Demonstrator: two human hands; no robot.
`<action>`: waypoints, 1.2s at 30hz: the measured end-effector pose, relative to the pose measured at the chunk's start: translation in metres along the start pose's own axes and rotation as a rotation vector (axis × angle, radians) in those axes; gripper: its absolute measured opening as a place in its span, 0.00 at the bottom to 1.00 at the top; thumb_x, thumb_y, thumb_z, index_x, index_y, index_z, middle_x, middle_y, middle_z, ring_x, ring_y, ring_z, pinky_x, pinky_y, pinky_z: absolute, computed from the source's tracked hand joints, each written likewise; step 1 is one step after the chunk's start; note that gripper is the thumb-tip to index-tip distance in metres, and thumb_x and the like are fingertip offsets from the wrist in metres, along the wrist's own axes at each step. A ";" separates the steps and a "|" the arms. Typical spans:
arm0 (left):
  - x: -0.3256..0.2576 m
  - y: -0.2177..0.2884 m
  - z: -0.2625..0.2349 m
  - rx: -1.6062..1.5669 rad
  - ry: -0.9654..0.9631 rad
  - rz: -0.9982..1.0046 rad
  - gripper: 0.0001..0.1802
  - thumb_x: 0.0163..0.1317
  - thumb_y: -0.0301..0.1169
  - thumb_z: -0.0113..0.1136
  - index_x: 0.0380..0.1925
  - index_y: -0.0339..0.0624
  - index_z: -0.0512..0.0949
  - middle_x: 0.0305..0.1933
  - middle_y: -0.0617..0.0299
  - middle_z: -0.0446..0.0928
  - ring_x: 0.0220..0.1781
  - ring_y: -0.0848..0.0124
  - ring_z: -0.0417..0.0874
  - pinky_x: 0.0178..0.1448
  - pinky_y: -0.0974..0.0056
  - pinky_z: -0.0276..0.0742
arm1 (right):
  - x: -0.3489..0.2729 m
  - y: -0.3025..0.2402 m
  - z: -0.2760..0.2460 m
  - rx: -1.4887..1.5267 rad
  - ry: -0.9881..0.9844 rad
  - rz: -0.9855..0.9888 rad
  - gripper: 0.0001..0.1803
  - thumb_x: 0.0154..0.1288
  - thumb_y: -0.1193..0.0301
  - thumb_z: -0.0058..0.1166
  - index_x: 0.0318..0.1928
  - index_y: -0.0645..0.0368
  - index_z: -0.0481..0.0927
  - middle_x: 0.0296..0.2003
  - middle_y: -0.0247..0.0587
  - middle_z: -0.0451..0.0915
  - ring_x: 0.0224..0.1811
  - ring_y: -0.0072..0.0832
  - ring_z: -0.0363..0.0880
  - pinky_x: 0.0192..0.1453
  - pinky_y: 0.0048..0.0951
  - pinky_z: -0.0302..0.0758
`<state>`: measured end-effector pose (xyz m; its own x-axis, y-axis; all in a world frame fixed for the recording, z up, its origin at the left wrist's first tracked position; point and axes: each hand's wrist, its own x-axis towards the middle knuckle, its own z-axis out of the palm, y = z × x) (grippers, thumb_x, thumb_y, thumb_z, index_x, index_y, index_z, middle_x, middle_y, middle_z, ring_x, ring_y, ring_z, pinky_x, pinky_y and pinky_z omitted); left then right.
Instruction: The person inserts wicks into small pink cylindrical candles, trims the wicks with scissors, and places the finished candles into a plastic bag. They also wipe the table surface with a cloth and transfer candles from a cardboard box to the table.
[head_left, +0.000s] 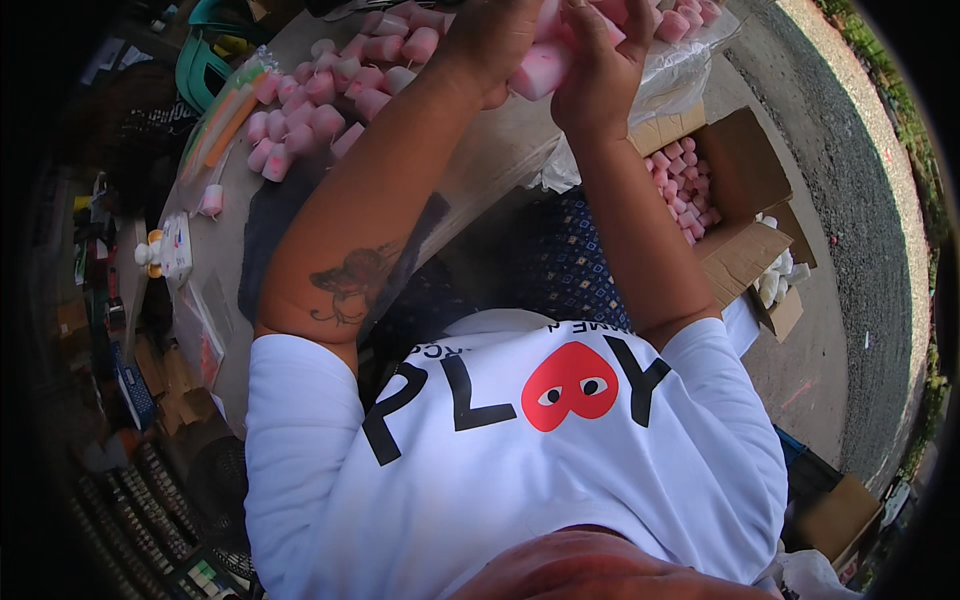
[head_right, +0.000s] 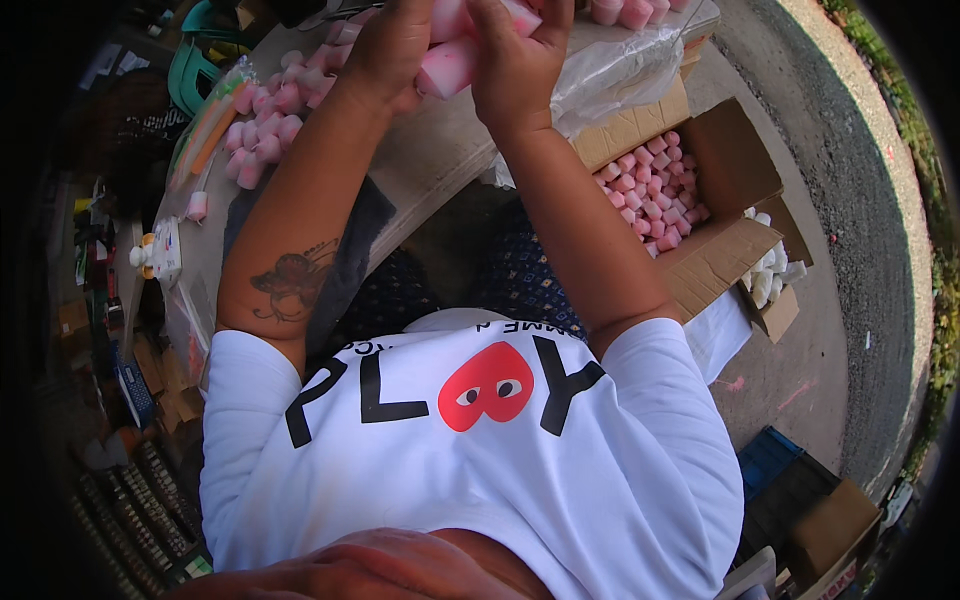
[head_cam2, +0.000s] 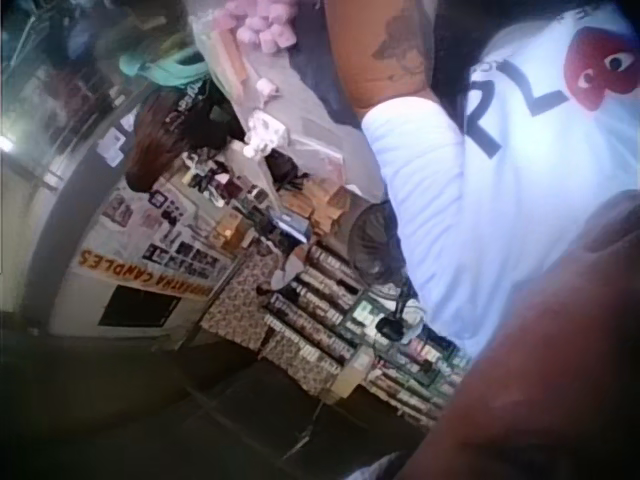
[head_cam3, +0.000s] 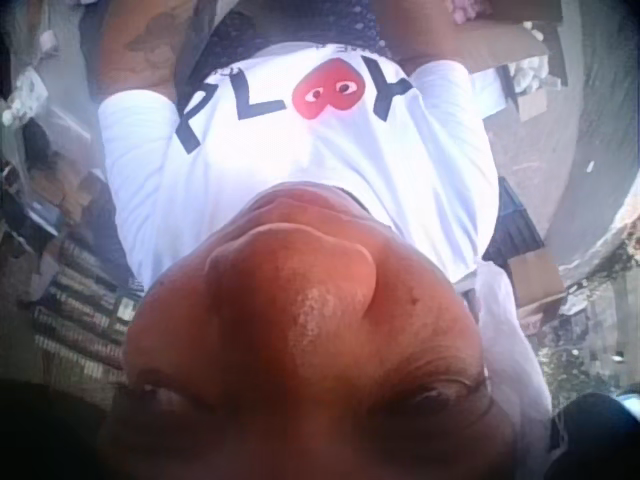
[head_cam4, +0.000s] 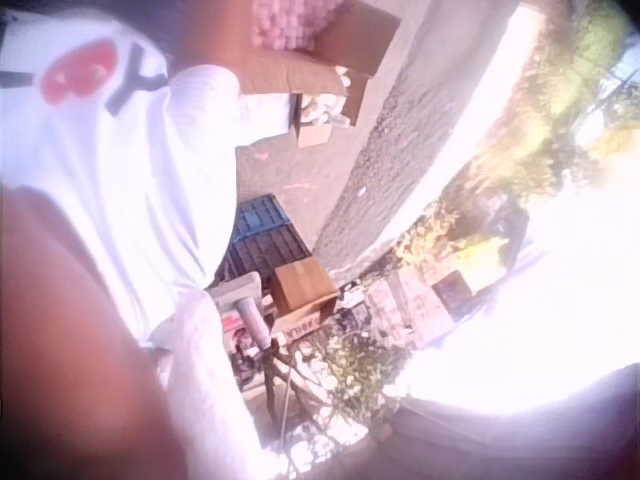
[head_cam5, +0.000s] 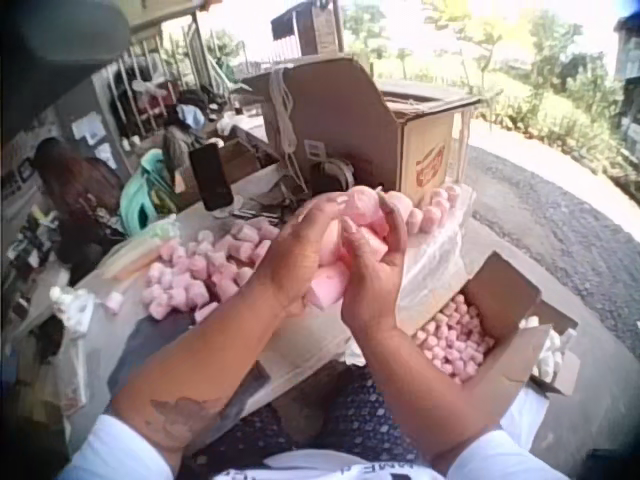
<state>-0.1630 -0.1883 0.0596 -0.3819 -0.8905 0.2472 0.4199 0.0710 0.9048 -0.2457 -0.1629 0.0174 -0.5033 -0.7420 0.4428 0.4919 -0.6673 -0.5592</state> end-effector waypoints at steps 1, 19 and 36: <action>-0.008 0.016 -0.033 0.089 0.123 0.017 0.22 0.65 0.44 0.53 0.51 0.41 0.74 0.46 0.59 0.76 0.48 0.71 0.78 0.54 0.67 0.74 | -0.007 0.024 0.026 0.043 -0.070 0.068 0.29 0.63 0.77 0.57 0.63 0.57 0.64 0.55 0.43 0.71 0.56 0.29 0.71 0.59 0.27 0.71; -0.129 0.110 -0.288 0.153 0.749 0.058 0.25 0.68 0.44 0.48 0.56 0.36 0.71 0.56 0.53 0.73 0.55 0.64 0.77 0.58 0.61 0.75 | -0.136 0.197 0.229 -0.785 -0.425 0.300 0.25 0.54 0.50 0.59 0.52 0.44 0.77 0.51 0.54 0.67 0.56 0.49 0.65 0.63 0.43 0.63; -0.101 0.124 -0.410 1.110 0.964 -0.001 0.22 0.62 0.40 0.62 0.48 0.32 0.78 0.44 0.56 0.80 0.43 0.70 0.80 0.50 0.69 0.74 | -0.057 0.085 0.150 -0.771 -0.948 -0.180 0.17 0.60 0.54 0.59 0.48 0.42 0.84 0.53 0.48 0.76 0.61 0.41 0.70 0.62 0.49 0.63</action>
<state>0.2655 -0.2737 0.0049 0.4900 -0.8080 0.3273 -0.5836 -0.0251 0.8116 -0.0681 -0.1870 0.0499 0.3516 -0.6109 0.7093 -0.2397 -0.7912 -0.5627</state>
